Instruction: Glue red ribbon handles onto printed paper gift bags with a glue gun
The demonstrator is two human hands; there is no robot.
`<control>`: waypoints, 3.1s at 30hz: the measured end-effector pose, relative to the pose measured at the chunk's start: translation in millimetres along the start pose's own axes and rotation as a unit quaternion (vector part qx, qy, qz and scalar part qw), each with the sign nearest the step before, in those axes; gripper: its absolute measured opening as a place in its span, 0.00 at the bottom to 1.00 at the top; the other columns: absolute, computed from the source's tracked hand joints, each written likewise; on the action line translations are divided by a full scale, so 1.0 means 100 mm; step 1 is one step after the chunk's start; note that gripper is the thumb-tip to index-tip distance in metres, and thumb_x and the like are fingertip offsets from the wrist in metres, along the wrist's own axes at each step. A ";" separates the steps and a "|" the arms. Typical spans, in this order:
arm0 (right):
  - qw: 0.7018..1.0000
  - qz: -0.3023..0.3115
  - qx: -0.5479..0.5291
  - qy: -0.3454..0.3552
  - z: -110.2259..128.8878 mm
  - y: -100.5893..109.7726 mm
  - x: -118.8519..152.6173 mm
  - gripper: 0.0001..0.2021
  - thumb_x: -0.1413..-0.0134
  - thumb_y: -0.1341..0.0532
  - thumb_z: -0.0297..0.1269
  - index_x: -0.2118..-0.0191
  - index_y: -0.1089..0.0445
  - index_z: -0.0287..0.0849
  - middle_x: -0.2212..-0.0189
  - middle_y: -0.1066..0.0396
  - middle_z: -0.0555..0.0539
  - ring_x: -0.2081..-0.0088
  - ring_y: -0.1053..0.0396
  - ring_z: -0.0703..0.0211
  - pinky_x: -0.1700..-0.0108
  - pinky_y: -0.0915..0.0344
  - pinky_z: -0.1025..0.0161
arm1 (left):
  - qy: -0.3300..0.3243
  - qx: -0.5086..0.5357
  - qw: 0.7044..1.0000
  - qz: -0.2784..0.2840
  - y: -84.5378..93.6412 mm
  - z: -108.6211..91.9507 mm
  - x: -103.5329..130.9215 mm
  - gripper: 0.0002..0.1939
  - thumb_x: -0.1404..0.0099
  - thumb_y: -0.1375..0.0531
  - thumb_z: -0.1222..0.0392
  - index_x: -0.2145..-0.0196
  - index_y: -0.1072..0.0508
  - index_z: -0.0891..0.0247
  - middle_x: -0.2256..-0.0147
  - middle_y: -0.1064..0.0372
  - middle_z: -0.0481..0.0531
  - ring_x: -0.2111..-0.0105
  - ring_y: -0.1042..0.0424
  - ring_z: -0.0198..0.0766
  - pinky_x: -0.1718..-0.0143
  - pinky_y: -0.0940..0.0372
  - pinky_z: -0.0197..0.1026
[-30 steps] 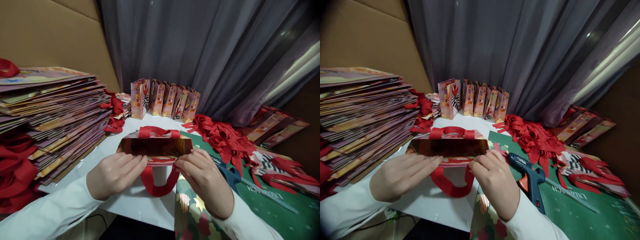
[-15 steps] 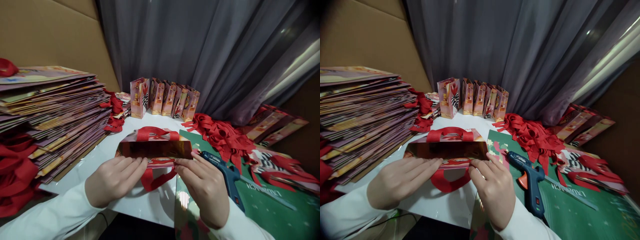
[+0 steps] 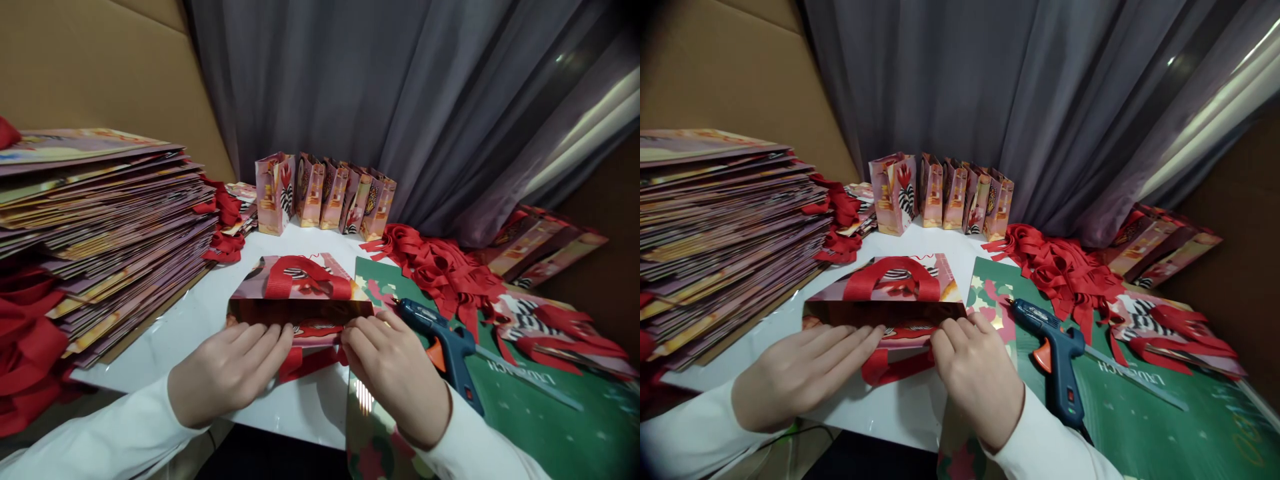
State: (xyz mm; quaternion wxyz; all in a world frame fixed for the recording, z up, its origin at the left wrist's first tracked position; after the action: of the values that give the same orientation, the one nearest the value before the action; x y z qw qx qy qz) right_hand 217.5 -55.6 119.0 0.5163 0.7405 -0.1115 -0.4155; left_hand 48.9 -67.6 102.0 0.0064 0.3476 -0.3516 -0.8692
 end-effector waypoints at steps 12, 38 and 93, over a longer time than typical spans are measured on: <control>0.960 -0.077 -0.254 -0.089 -0.23 0.20 0.08 0.06 0.38 0.48 0.26 0.65 0.39 0.44 0.71 0.30 0.51 0.68 0.34 0.62 0.62 0.40 0.63 | 0.011 0.010 1.000 0.000 0.02 -0.01 0.06 0.18 0.36 0.50 0.75 0.53 0.28 0.68 0.63 0.23 0.54 0.65 0.26 0.41 0.62 0.37 0.44; 0.985 -0.044 -0.117 -0.117 -0.07 0.10 0.16 0.06 0.35 0.42 0.32 0.58 0.28 0.43 0.68 0.28 0.49 0.68 0.35 0.59 0.64 0.46 0.60 | -0.004 0.014 1.000 0.006 0.02 -0.02 0.05 0.17 0.34 0.49 0.71 0.50 0.30 0.69 0.62 0.22 0.54 0.65 0.25 0.41 0.63 0.35 0.45; 0.802 -0.050 -0.451 -0.388 -0.37 -0.25 0.54 0.14 0.34 0.46 0.45 0.65 0.28 0.44 0.68 0.28 0.49 0.64 0.31 0.58 0.61 0.37 0.64 | 0.038 0.046 0.998 0.009 0.05 0.06 0.15 0.29 0.33 0.54 0.75 0.36 0.41 0.64 0.58 0.22 0.54 0.62 0.24 0.40 0.60 0.32 0.42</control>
State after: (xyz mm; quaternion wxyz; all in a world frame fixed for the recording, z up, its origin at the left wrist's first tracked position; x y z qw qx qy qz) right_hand 272.0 -52.5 75.1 0.6844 0.2059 -0.0655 -0.6964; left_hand 32.8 -71.6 98.7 0.0121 0.3775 -0.3936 -0.8381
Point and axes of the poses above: each hand's wrist, its own x-axis away from the middle knuckle, its own y-axis out of the back of the hand, z = x × y, the point moved 6 cm from there along -x, towards the middle knuckle
